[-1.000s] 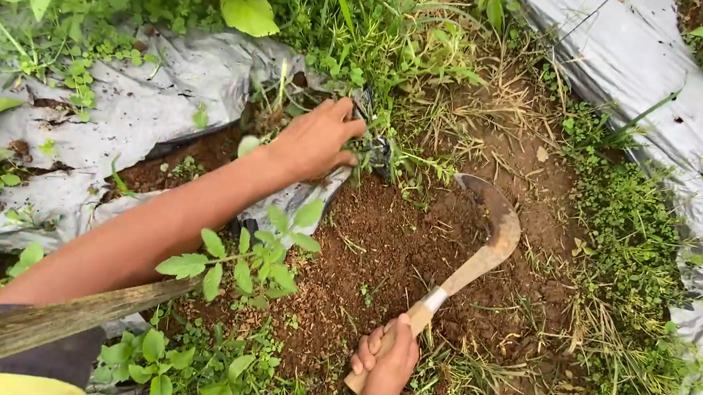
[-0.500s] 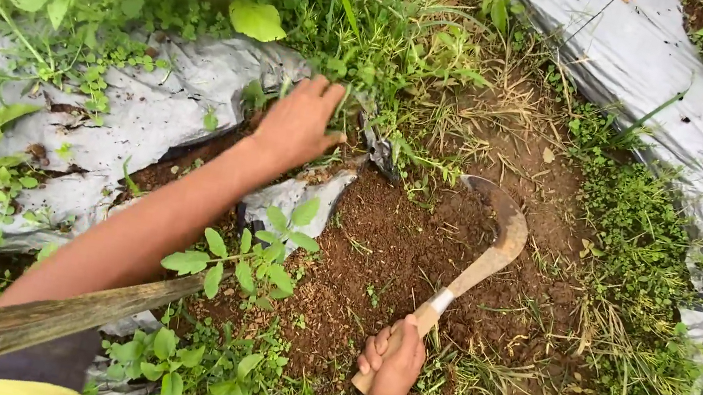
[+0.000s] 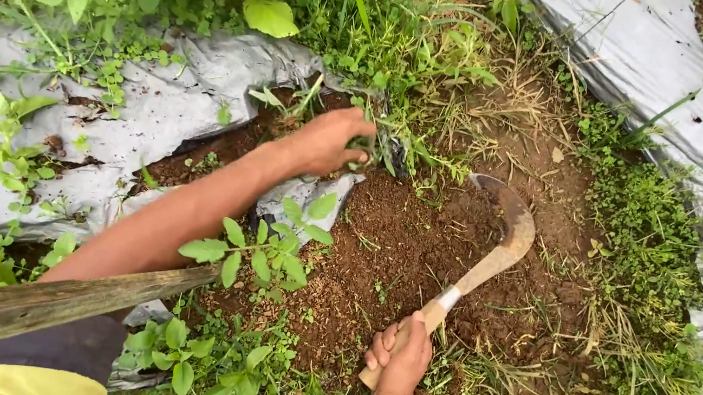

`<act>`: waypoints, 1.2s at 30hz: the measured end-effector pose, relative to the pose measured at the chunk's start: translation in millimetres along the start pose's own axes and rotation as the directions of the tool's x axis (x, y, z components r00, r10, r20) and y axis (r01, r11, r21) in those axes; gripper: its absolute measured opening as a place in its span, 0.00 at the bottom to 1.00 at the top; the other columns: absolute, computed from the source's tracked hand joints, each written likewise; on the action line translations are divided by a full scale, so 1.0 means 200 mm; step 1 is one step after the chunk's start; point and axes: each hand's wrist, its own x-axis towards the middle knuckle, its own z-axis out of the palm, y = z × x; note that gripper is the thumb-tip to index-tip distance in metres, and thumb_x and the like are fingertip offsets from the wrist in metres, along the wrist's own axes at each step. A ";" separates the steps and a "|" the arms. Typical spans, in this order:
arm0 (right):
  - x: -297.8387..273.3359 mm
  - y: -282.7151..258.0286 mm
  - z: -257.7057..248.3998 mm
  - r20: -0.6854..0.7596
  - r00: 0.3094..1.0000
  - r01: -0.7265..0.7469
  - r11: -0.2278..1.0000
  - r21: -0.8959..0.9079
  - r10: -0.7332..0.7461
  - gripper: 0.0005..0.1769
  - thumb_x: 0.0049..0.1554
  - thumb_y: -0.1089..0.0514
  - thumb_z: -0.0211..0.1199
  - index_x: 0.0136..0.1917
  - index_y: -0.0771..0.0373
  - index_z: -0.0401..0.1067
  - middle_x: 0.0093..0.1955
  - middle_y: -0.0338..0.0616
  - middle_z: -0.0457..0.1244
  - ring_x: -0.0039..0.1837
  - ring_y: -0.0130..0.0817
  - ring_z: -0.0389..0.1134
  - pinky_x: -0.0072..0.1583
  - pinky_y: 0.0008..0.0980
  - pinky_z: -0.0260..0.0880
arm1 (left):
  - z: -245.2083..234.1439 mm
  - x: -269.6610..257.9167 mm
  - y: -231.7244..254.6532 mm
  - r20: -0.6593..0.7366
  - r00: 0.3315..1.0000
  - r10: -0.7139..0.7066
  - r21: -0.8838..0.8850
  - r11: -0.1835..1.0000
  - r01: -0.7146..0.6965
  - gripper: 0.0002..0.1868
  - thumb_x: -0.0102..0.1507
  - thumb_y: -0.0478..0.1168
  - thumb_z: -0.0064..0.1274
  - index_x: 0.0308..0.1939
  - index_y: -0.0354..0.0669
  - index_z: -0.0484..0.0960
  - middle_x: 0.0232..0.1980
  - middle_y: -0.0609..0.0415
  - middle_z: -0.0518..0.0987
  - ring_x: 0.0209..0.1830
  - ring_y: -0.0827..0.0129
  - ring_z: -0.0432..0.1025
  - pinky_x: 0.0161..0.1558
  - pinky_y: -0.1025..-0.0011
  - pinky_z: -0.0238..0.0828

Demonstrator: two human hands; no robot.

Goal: Weeding a vegetable garden using a hand sickle and pulling weeds by hand

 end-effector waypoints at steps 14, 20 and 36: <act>0.00 -0.02 0.02 0.003 1.000 0.011 0.999 0.032 -0.011 0.20 0.67 0.47 0.53 0.36 0.57 0.60 0.23 0.35 0.54 0.21 0.23 0.48 0.20 0.27 0.49 | 0.08 0.17 -0.14 -0.402 0.916 -0.019 0.163 0.982 0.092 0.19 0.66 0.43 0.59 0.56 0.34 0.78 0.53 0.42 0.75 0.50 0.53 0.72 0.49 0.58 0.80; 0.00 -0.01 0.02 0.013 1.000 0.014 1.000 0.001 -0.014 0.22 0.67 0.47 0.51 0.33 0.56 0.60 0.23 0.34 0.53 0.21 0.23 0.49 0.20 0.27 0.50 | -0.35 -0.16 0.02 -0.372 0.905 -0.205 -0.224 0.966 0.127 0.04 0.69 0.38 0.54 0.45 0.46 0.83 0.53 0.50 0.83 0.43 0.65 0.68 0.46 0.61 0.60; -0.01 0.00 -0.01 0.030 1.000 -0.002 0.999 0.039 0.001 0.20 0.67 0.47 0.54 0.35 0.55 0.62 0.24 0.33 0.55 0.21 0.22 0.51 0.20 0.25 0.52 | -0.31 -0.28 0.05 -0.109 0.955 -0.276 -0.094 0.959 0.267 0.12 0.71 0.31 0.43 0.58 0.41 0.77 0.46 0.46 0.78 0.28 0.68 0.73 0.28 0.74 0.76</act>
